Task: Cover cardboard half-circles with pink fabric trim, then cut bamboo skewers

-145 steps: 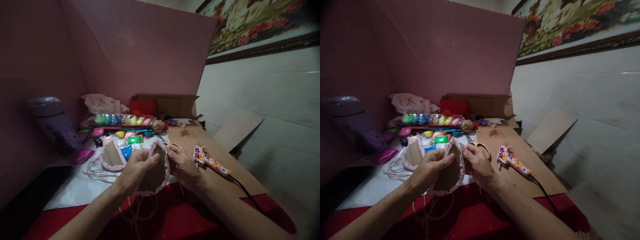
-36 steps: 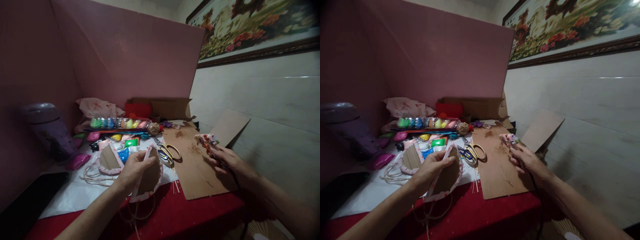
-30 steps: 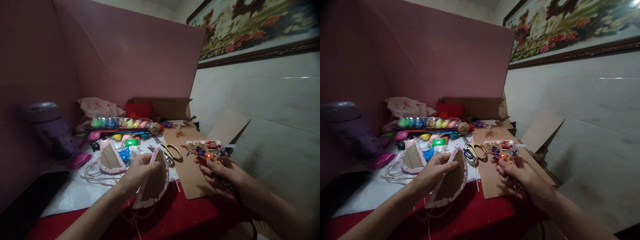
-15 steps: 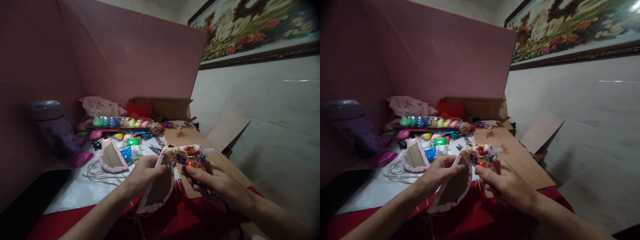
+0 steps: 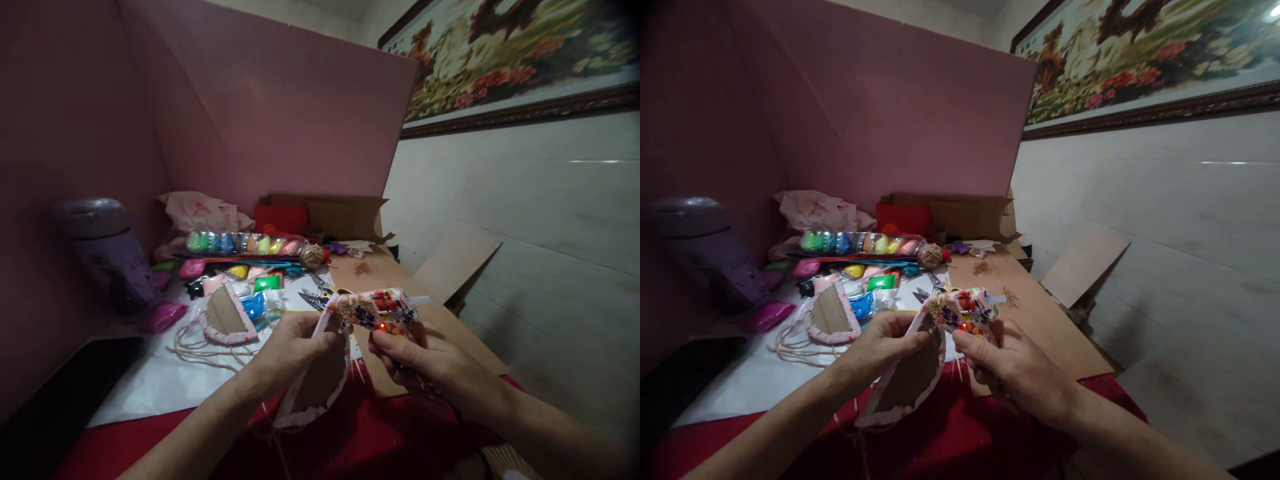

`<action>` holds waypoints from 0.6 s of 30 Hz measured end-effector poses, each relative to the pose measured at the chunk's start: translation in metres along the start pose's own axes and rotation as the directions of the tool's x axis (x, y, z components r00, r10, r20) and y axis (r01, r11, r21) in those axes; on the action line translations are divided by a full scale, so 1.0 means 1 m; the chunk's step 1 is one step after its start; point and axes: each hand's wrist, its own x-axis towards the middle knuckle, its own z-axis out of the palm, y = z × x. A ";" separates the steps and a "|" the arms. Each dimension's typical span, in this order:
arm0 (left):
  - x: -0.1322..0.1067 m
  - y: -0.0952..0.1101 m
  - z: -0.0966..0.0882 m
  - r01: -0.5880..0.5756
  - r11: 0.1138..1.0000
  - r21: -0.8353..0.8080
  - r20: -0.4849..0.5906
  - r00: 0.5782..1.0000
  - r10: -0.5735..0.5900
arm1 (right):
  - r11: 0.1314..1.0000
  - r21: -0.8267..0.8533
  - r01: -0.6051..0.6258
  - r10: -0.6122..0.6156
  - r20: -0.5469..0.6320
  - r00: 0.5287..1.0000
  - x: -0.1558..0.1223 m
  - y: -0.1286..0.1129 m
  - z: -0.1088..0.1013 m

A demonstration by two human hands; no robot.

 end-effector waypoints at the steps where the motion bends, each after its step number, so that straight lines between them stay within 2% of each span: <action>1: 0.000 0.000 0.000 -0.005 1.000 0.001 -0.002 1.000 0.005 | 1.000 -0.006 0.003 -0.003 0.004 1.000 0.000 0.000 0.000; 18: 0.000 -0.003 -0.002 -0.007 1.000 0.012 -0.029 1.000 0.008 | 1.000 -0.011 -0.006 0.006 -0.021 1.000 -0.006 -0.004 0.000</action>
